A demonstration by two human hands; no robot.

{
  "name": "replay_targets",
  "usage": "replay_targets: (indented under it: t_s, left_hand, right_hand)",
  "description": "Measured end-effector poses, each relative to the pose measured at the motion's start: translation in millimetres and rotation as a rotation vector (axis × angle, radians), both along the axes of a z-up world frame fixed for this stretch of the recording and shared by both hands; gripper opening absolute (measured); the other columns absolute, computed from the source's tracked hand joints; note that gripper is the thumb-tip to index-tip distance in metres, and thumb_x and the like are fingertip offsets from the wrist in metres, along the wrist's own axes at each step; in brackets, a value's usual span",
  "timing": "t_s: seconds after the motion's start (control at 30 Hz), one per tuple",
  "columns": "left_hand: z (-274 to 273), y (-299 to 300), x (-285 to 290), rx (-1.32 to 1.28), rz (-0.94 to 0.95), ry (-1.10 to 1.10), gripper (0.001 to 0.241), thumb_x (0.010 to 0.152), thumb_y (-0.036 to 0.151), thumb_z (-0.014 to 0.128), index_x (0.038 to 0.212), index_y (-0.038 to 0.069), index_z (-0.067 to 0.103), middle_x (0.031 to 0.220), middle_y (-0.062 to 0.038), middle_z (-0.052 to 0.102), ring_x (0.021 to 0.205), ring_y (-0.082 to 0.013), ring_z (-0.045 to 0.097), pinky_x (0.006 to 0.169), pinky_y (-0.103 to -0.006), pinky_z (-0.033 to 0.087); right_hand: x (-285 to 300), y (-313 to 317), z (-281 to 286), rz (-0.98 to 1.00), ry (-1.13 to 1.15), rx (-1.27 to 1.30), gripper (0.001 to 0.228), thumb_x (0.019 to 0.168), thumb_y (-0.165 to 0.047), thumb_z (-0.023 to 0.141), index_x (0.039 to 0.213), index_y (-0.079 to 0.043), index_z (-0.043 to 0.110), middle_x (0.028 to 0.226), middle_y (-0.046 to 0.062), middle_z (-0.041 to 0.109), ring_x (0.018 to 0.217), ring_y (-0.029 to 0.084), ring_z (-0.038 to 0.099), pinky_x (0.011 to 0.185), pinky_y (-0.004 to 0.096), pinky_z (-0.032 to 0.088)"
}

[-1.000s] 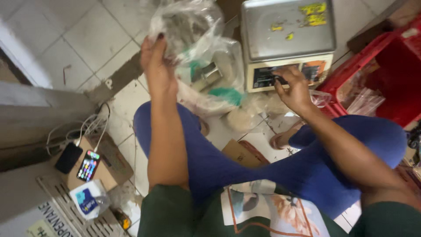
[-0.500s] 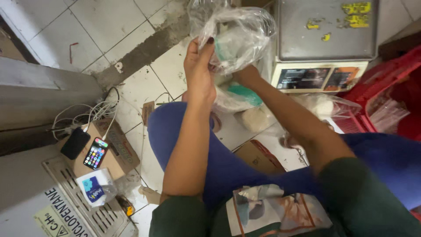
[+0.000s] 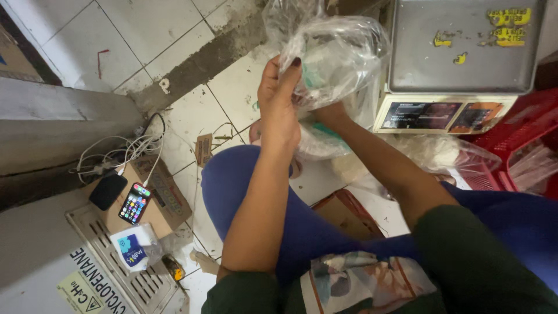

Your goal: The person weighs white powder using a digital scale and transfers it into small plastic bags with a scoop, then gathers several bags and places them in a red basket.

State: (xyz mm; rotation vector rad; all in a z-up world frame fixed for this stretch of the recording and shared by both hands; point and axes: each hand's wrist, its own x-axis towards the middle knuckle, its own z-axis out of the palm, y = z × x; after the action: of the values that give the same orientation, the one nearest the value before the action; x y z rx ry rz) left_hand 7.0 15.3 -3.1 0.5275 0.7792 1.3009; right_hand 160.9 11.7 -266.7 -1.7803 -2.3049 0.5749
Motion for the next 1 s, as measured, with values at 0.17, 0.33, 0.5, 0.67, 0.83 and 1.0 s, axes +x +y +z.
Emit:
replay_targets:
  t_s: [0.17,0.33,0.5,0.67,0.83,1.0]
  left_hand:
    - [4,-5,-5,-0.039,-0.011,0.004,0.026,0.101,0.013,0.069,0.124,0.003,0.063,0.112,-0.006,0.070,0.102,-0.0138,0.064,0.090,-0.0302,0.050]
    - [11,-7,-7,-0.084,0.003,-0.058,0.029,0.098,0.012,0.068,0.125,0.003,0.061,0.114,-0.006,0.070,0.104,-0.0141,0.065,0.094,-0.0311,0.052]
    - [14,-7,-6,-0.083,0.016,-0.046,0.029,0.102,0.012,0.069,0.127,0.002,0.060,0.113,-0.005,0.068,0.104,-0.0137,0.063,0.092,-0.0308,0.050]
    - [11,-6,-2,-0.038,0.016,-0.111,0.030,0.100,0.013,0.070,0.127,0.002,0.062,0.114,-0.005,0.069,0.105,-0.0132,0.063,0.096,-0.0305,0.049]
    - [14,-6,-3,-0.087,0.006,-0.066,0.030,0.100,0.016,0.070,0.126,0.003,0.061,0.114,-0.005,0.069,0.106,-0.0131,0.063,0.097,-0.0300,0.049]
    - [11,-4,-5,-0.013,0.009,-0.086,0.027,0.101,0.013,0.070,0.125,0.002,0.062,0.114,-0.007,0.069,0.104,-0.0148,0.064,0.094,-0.0314,0.050]
  right_hand:
    - [25,20,1,-0.044,0.041,0.046,0.030,0.093,-0.026,0.070,0.114,-0.003,0.069,0.115,0.017,0.067,0.107,0.031,0.063,0.091,0.043,0.051]
    - [49,63,6,-0.122,0.013,0.050,0.029,0.094,-0.024,0.069,0.112,-0.002,0.069,0.112,0.016,0.067,0.103,0.029,0.064,0.089,0.042,0.051]
    - [12,26,-7,0.045,0.035,0.033,0.027,0.094,-0.023,0.069,0.110,-0.001,0.070,0.109,0.016,0.068,0.100,0.028,0.064,0.087,0.041,0.051]
    - [-2,0,-25,0.057,0.076,0.031,0.026,0.095,-0.022,0.068,0.108,0.000,0.070,0.106,0.016,0.068,0.097,0.026,0.064,0.085,0.040,0.051]
    - [18,1,-40,-0.002,0.362,0.017,0.024,0.095,-0.020,0.068,0.107,0.001,0.071,0.102,0.015,0.069,0.094,0.025,0.064,0.082,0.039,0.051]
    - [47,-12,-65,-0.156,0.675,-0.003,0.023,0.096,-0.019,0.068,0.105,0.002,0.071,0.099,0.015,0.069,0.091,0.023,0.065,0.080,0.038,0.051]
